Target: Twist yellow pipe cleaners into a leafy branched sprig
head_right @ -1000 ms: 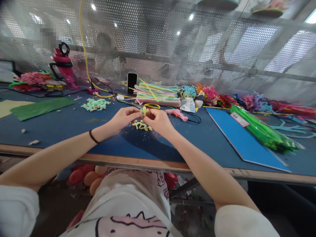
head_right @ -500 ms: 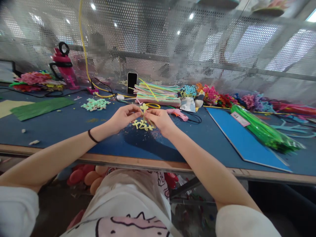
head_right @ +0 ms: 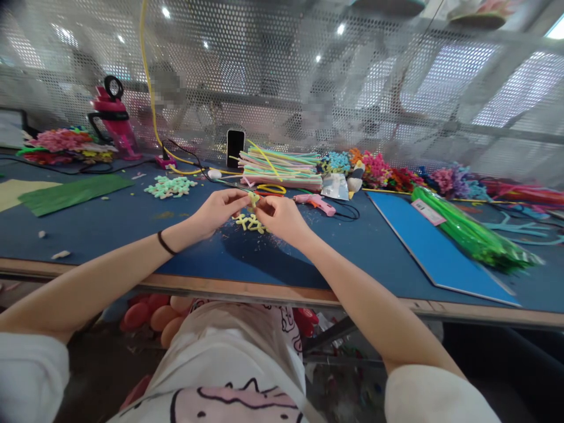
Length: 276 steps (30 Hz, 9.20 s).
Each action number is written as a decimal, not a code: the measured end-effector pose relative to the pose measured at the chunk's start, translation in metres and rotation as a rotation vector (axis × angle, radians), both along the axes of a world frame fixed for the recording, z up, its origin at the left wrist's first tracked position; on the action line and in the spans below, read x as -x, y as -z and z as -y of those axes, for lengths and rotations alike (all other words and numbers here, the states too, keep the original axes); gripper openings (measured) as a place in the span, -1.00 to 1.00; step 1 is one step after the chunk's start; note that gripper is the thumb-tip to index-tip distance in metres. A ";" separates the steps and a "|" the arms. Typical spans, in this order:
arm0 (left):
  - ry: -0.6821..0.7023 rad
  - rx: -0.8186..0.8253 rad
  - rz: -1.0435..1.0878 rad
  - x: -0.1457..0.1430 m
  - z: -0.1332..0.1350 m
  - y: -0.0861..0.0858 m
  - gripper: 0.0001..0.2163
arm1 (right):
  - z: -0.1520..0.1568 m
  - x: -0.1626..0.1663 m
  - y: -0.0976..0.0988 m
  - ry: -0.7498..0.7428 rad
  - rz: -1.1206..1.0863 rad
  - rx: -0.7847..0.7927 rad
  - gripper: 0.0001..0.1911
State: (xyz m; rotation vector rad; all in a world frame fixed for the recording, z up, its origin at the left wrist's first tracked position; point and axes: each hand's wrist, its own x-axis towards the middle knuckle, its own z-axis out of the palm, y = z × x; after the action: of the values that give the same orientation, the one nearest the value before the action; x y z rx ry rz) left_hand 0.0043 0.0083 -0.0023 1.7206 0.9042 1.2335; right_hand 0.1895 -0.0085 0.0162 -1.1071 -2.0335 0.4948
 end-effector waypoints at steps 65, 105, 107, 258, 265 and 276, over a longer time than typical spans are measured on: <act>0.003 0.068 0.069 -0.002 0.005 -0.002 -0.70 | -0.013 -0.006 0.005 -0.096 -0.459 0.279 -0.64; 0.236 0.190 0.129 0.004 0.010 -0.010 -0.68 | -0.005 -0.014 -0.007 -0.246 -0.159 -0.372 -0.84; 0.260 0.207 0.131 0.003 0.011 -0.011 -0.68 | -0.006 -0.015 -0.008 -0.277 -0.161 -0.394 -0.81; -0.187 -0.574 -0.489 0.009 0.003 -0.004 -0.82 | -0.009 -0.005 -0.006 0.020 -0.633 0.985 -0.83; -0.208 -0.902 -0.489 0.012 0.002 -0.003 -0.83 | -0.006 -0.005 -0.009 0.017 -0.753 1.072 -0.93; -0.249 -0.758 -0.408 0.009 0.009 -0.004 -0.81 | -0.001 0.000 -0.003 -0.090 -0.656 0.674 -0.70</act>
State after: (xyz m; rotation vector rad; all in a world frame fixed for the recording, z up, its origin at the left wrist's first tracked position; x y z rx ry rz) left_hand -0.0045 -0.0006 0.0019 2.5900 0.9703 1.5416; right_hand 0.1892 -0.0078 0.0192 -1.0252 -1.3545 1.4502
